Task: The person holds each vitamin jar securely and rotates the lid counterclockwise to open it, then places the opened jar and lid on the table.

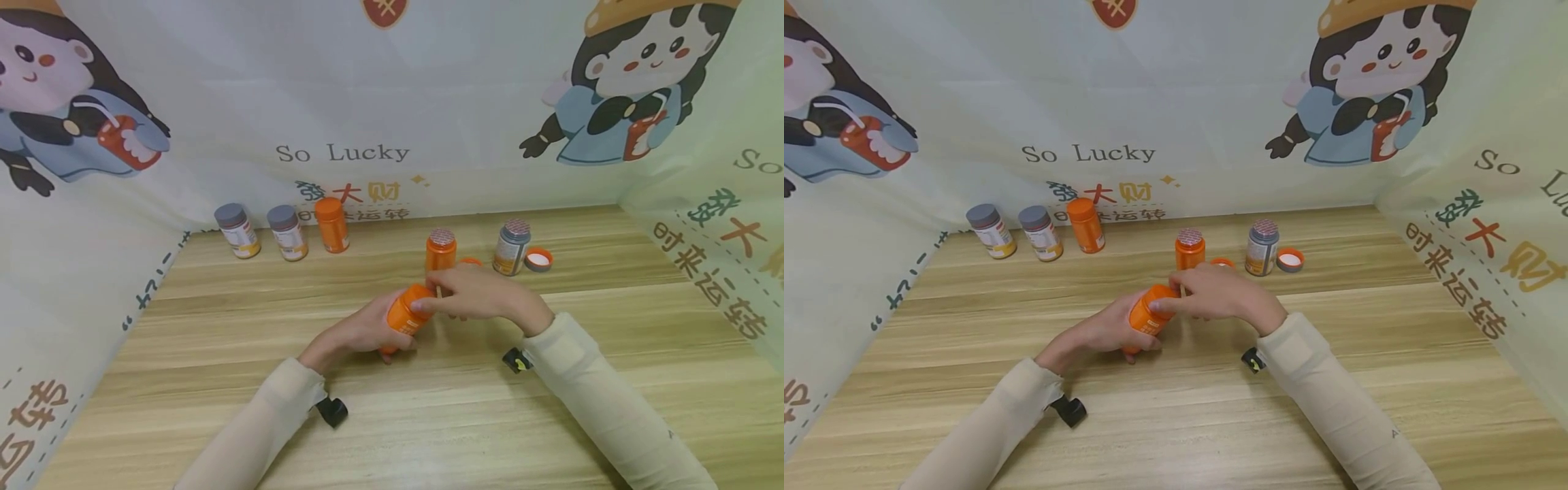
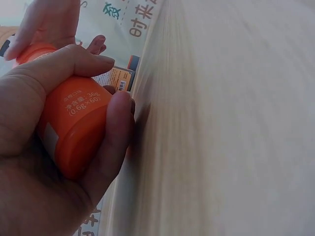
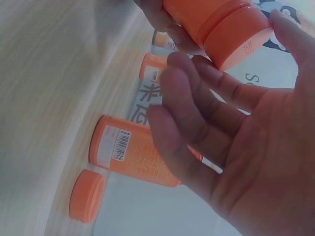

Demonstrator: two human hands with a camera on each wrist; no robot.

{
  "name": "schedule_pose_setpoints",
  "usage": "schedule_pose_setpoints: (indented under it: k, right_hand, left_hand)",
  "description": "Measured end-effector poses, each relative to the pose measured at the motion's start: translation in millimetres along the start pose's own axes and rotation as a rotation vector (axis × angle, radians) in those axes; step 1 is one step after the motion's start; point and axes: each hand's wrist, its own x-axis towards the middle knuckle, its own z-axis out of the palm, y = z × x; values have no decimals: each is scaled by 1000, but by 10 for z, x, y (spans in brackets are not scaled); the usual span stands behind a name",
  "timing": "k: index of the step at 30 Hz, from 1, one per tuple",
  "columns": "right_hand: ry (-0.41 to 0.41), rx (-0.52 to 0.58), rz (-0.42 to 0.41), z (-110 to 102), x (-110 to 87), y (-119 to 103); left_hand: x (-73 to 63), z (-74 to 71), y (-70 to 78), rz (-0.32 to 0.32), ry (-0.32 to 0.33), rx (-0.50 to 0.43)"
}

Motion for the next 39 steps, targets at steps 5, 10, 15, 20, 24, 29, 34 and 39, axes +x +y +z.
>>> schedule_pose_setpoints:
  k: [5,10,15,20,24,29,34,39]
  right_hand:
    - [-5,-3,-3,-2,-4,-6]
    - [14,21,-6,-7,-5,0]
    - [16,9,-15,-12,-2,-6]
    - [22,-3,-17,-13,0,-18]
    - [24,-17,-20,-11,7,-11]
    - [51,-64,-35,-9,10,-4]
    - [56,-81,-33,-12,12,-1]
    - [58,-76,-38,-10,16,12]
  left_hand:
    - [-2,2,7,-3,-1,-7]
    - [0,-2,-3,1,-1,1]
    - [0,-11,-14,4,-1,6]
    - [-4,-20,-23,9,2,6]
    - [-2,-19,-22,10,-1,3]
    - [-2,-9,-18,5,4,5]
    - [-6,-3,-13,2,14,15]
    - [-10,-2,-2,2,18,9]
